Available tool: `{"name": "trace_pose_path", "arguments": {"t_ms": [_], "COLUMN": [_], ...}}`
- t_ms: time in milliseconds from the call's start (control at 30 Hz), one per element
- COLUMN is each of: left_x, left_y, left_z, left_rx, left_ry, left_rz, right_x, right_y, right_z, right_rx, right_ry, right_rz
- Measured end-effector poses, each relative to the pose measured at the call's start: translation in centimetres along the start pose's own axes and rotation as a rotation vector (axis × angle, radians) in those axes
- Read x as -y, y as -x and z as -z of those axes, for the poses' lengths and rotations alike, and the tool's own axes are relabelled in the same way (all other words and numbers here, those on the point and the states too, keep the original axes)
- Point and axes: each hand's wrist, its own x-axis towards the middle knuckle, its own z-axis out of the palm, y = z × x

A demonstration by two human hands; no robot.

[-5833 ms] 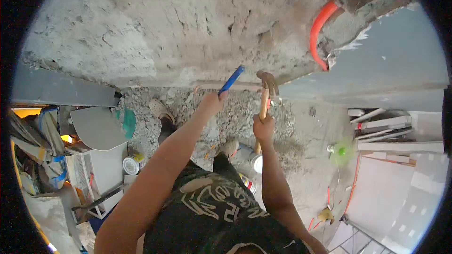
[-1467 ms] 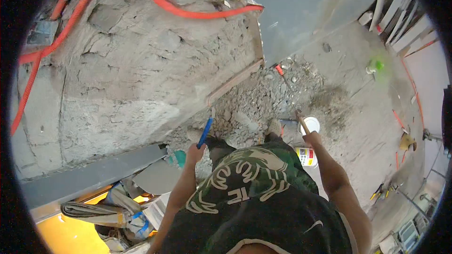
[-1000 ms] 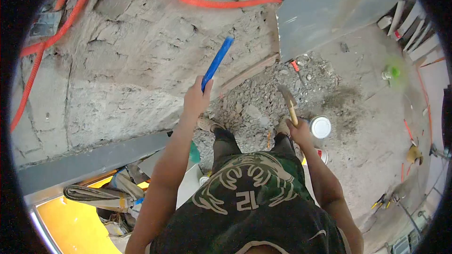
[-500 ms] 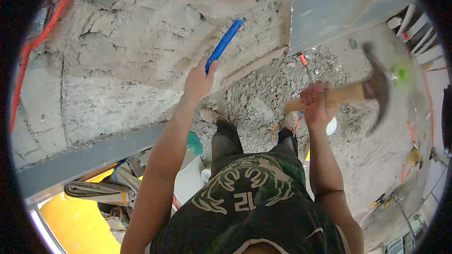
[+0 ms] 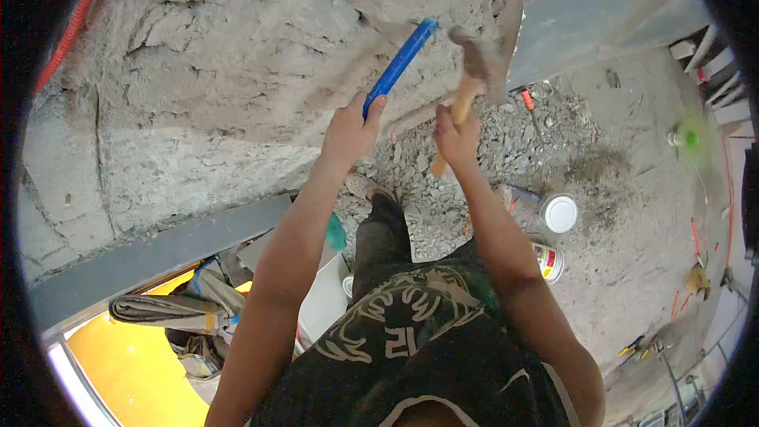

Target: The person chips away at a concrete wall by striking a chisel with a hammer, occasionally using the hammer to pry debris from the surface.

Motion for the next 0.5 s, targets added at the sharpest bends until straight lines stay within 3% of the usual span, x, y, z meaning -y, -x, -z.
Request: {"name": "trace_pose_path", "arguments": {"t_ms": [67, 133, 200, 233, 300, 400, 467, 500], "left_x": [-0.6, -0.7, -0.5, -0.5, -1.0, -2.4, -2.5, -2.5], "left_y": [-0.3, 0.3, 0.2, 0.3, 0.3, 0.8, 0.7, 0.7], "left_z": [0.5, 0.3, -0.2, -0.2, 0.1, 0.8, 0.9, 0.9], "left_rx": [0.034, 0.101, 0.065, 0.065, 0.07, 0.09, 0.1, 0.108], "left_ry": [0.04, 0.077, 0.076, 0.077, 0.024, 0.149, 0.12, 0.095], "left_rz": [0.028, 0.054, 0.049, 0.05, 0.071, 0.104, 0.118, 0.137], "right_x": [-0.5, 3.8, 6.8, 9.2, 13.3, 11.9, 3.4, 1.7], "right_y": [0.9, 2.9, 4.3, 4.6, 4.8, 3.3, 0.8, 0.2], "right_z": [1.6, 5.2, 7.7, 8.5, 8.7, 5.6, 1.2, 0.5], "right_rx": [-0.245, -0.205, -0.228, -0.227, -0.105, -0.146, -0.371, -0.171], "right_ry": [-0.057, -0.157, -0.357, -0.355, -1.003, -1.102, -0.232, -0.197], "right_rz": [0.062, 0.065, 0.301, 0.301, 0.691, 0.817, 0.851, 0.41]}}
